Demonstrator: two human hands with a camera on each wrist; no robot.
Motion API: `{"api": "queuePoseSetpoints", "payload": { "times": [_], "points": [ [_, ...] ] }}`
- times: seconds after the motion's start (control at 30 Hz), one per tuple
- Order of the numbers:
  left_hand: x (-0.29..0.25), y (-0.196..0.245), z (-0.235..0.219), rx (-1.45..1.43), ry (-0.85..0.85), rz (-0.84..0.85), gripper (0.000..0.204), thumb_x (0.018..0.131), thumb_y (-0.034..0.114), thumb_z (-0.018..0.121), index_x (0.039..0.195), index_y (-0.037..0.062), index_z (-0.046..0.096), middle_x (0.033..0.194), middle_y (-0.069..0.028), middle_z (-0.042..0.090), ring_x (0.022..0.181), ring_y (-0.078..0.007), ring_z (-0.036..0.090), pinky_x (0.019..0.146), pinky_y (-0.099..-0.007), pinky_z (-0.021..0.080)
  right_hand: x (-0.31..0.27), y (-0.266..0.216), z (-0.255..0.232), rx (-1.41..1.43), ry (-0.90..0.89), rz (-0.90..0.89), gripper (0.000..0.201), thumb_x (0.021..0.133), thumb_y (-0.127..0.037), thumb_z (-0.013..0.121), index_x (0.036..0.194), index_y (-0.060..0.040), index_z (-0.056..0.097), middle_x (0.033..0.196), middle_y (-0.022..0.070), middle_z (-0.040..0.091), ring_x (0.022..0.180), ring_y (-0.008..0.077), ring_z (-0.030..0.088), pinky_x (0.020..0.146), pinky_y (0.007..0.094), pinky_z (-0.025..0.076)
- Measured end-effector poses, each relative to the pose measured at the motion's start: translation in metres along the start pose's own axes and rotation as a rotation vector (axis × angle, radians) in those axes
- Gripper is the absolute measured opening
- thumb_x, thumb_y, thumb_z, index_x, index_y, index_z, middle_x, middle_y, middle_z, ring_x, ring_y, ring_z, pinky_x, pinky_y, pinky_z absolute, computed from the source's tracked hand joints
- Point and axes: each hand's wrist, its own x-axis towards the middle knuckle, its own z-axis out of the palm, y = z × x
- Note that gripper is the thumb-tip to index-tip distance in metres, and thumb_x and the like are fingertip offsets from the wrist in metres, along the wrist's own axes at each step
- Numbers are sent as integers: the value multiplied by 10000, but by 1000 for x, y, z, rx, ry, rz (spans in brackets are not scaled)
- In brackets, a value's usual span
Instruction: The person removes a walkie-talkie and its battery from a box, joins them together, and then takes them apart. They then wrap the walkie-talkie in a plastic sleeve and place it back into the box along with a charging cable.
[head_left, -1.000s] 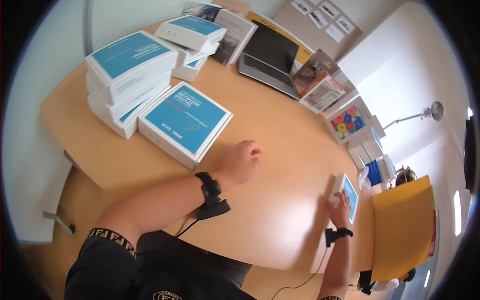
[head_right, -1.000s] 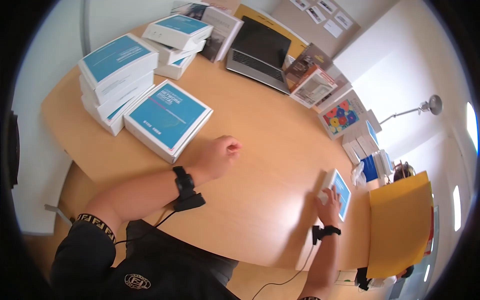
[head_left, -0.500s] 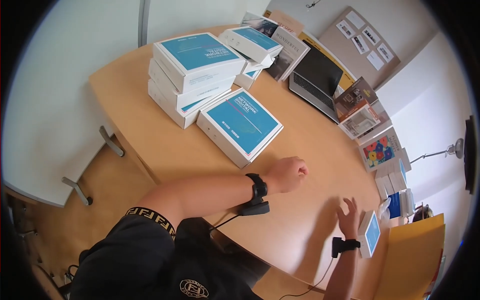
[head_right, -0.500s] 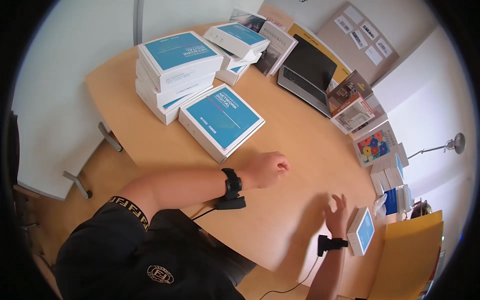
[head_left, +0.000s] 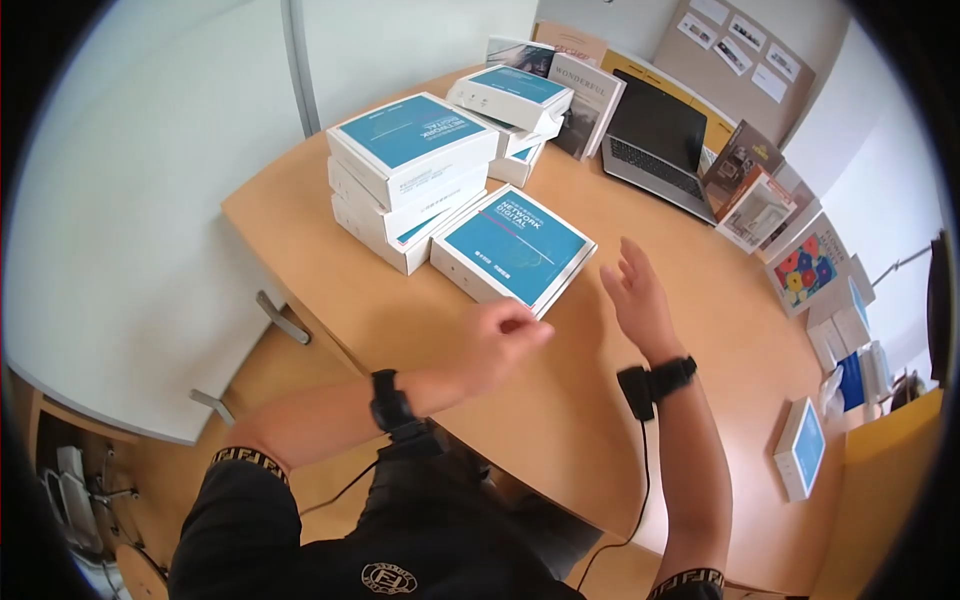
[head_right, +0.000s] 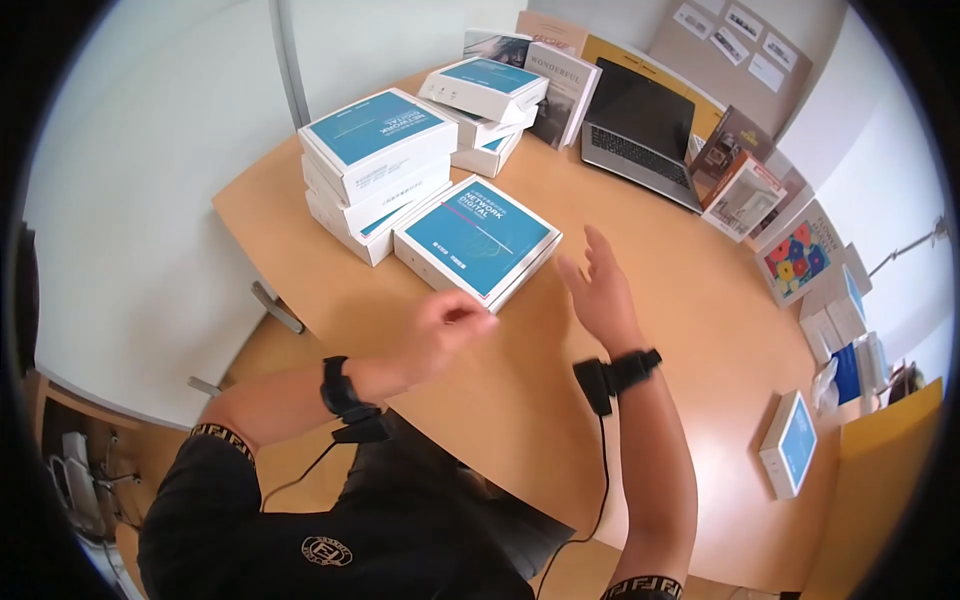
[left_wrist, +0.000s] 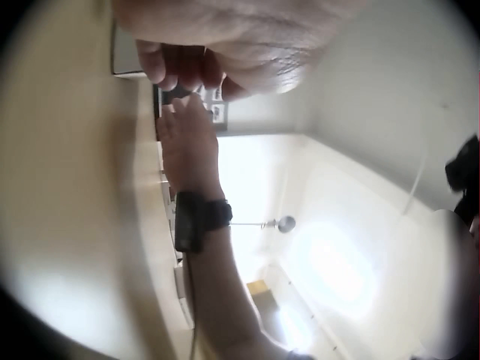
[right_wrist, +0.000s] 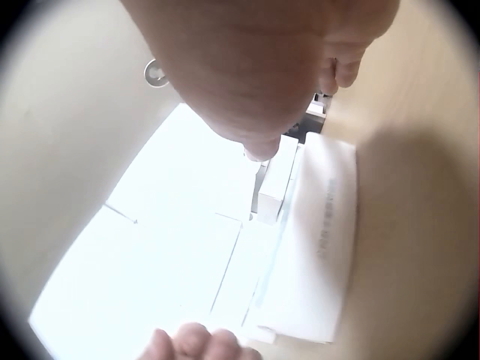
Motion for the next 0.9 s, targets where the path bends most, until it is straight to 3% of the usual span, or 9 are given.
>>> {"api": "queuePoseSetpoints", "payload": {
  "times": [0.07,0.13,0.2,0.27,0.33,0.43,0.53,0.77,0.9],
  "points": [
    [-5,-10,-17,-80,70,-61,194,940,226,692,1005,47,655,883,-4,617,841,-105,570,792,-271,476,23,-8,13,50,26,61,654,966,-325,641,1485,-13,394,1461,239,491,1316,369,524,1069,402,444],
    [-7,-17,-29,-131,330,-131,224,946,224,688,1079,62,609,959,-1,575,933,-106,544,875,-279,455,36,-11,26,95,45,120,674,965,-345,640,1491,-9,386,1463,241,488,1322,366,519,1075,400,439],
    [-8,-14,-33,-163,361,-156,248,954,221,680,1116,60,581,991,-3,558,960,-109,539,893,-296,458,42,-10,38,54,-34,240,714,947,-372,660,1498,-11,385,1451,254,494,1316,366,522,1076,395,436],
    [-10,-4,-33,-201,400,-183,275,962,217,671,1153,58,554,1024,-5,541,987,-112,534,910,-313,461,38,-6,46,89,-41,225,716,944,-371,672,1489,3,398,1417,256,520,1270,335,547,1056,378,441],
    [-8,3,-28,-289,380,-259,305,975,203,649,1206,53,519,1115,-28,535,1059,-127,531,964,-348,454,29,-5,48,117,-54,220,718,941,-371,683,1480,17,411,1382,258,546,1223,303,572,1037,362,447],
    [-1,2,-23,-322,323,-247,315,979,186,640,1220,37,503,1161,-56,541,1101,-153,539,1008,-360,442,10,-12,32,146,-35,257,710,924,-347,702,1467,19,427,1386,270,546,1277,349,548,1054,393,447],
    [3,-3,-12,-286,276,-244,316,982,178,635,1221,23,498,1190,-79,550,1134,-174,542,1035,-365,433,-19,-9,13,171,9,221,695,909,-290,732,1445,43,441,1340,259,581,1215,305,589,1008,372,477],
    [6,2,42,-295,-33,-346,304,976,145,635,1217,32,490,1166,-72,560,1123,-164,543,1027,-339,435,-75,22,-60,151,134,236,629,914,-195,733,1441,18,463,1241,194,628,1055,208,624,898,316,512],
    [12,-9,60,-263,-70,-322,326,977,148,628,1244,43,473,1154,-56,554,1110,-154,538,1011,-319,435,-96,47,-104,190,200,295,600,945,-143,691,1462,16,432,1302,211,601,1096,204,616,918,296,502]
  ]
}}
